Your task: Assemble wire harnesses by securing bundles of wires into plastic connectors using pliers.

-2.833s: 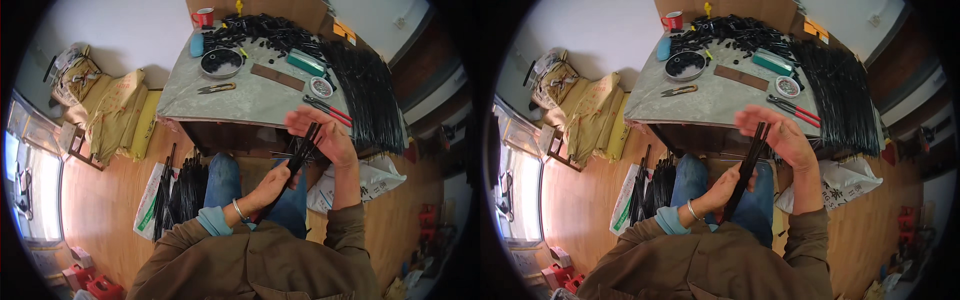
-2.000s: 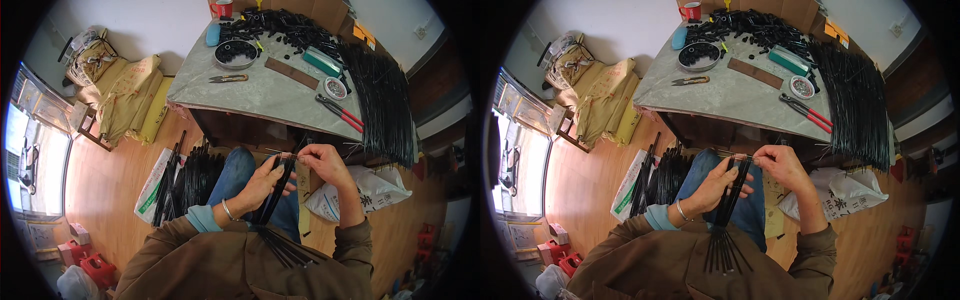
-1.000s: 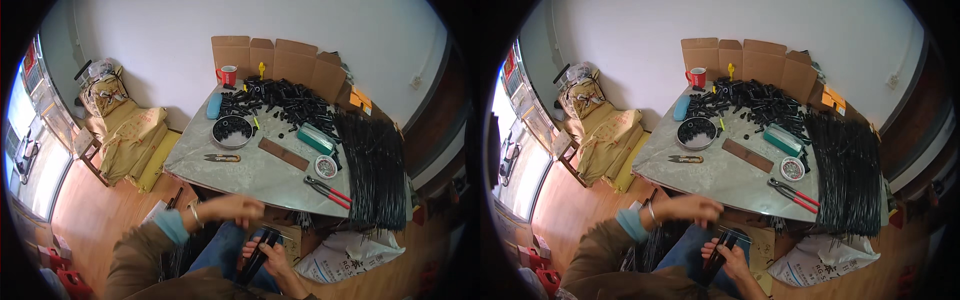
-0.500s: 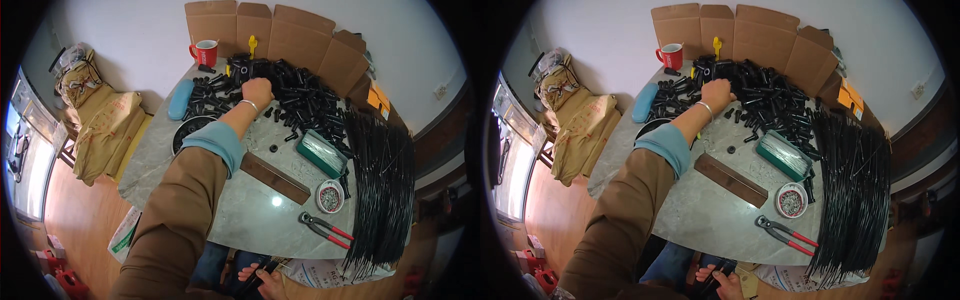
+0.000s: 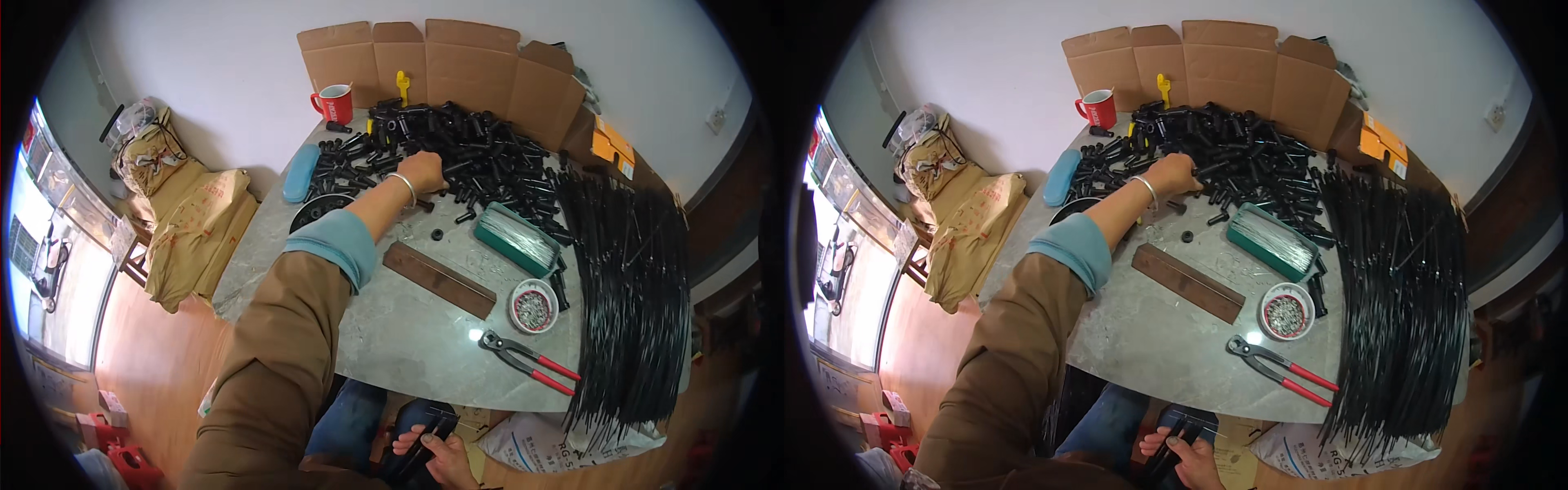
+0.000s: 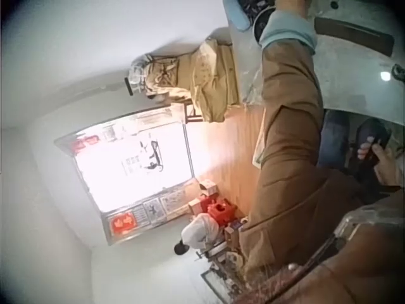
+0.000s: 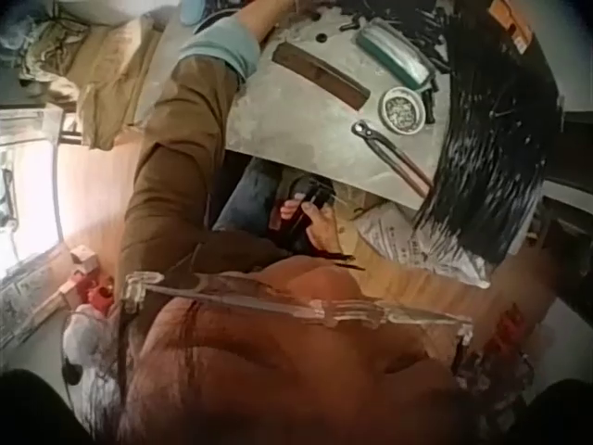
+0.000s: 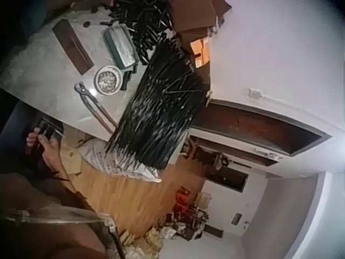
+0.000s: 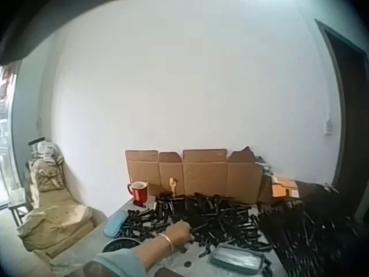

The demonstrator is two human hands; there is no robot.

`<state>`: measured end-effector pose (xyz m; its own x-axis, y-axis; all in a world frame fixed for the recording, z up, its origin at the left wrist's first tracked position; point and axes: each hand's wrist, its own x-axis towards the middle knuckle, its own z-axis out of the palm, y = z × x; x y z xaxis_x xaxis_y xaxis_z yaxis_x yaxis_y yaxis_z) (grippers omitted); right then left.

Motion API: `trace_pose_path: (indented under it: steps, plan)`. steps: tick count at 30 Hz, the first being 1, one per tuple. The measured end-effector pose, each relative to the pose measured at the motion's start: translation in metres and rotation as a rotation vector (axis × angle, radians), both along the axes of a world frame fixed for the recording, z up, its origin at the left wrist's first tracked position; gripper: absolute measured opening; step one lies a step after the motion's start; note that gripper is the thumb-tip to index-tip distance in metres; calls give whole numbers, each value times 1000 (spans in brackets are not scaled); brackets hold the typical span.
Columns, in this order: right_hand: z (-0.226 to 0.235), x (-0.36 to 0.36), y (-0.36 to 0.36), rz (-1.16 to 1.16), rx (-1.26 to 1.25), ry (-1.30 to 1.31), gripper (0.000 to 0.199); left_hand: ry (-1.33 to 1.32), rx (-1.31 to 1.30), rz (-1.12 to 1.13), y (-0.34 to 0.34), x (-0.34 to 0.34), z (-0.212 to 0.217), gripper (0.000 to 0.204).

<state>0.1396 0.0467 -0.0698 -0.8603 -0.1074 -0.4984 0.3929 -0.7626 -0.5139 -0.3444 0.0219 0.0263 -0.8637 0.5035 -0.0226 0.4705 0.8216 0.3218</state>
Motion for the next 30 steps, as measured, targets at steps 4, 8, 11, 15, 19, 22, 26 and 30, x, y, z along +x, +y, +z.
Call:
trace_pose_path:
  steps: [4, 8, 11, 15, 19, 22, 26, 30]
  plan:
    - [-4, 3, 1, -57, -10, 19, 26, 96, -131, -184, 8, 6, -3, 31]
    - [-5, 15, -11, -89, -39, 100, 25, 219, -24, -160, 4, 26, -21, 21]
    - [1, 23, -22, -121, -33, 92, 19, 289, 92, -3, -4, 44, -25, 19]
    - [20, 23, -40, -201, 48, -15, 11, 180, 370, -106, -28, 67, -12, 24]
    - [19, 21, -43, -177, 156, -23, 15, -569, 710, -281, -48, 179, 44, 21]
    - [25, 19, -50, -167, 144, -24, 13, -731, 773, -245, -96, 268, 42, 22]
    - [23, 19, -62, -166, 112, 115, 18, -1044, 1084, 71, -166, 349, -4, 25]
    - [30, 22, -83, -102, 147, 144, 20, -1265, 1425, 278, -204, 399, -55, 23]
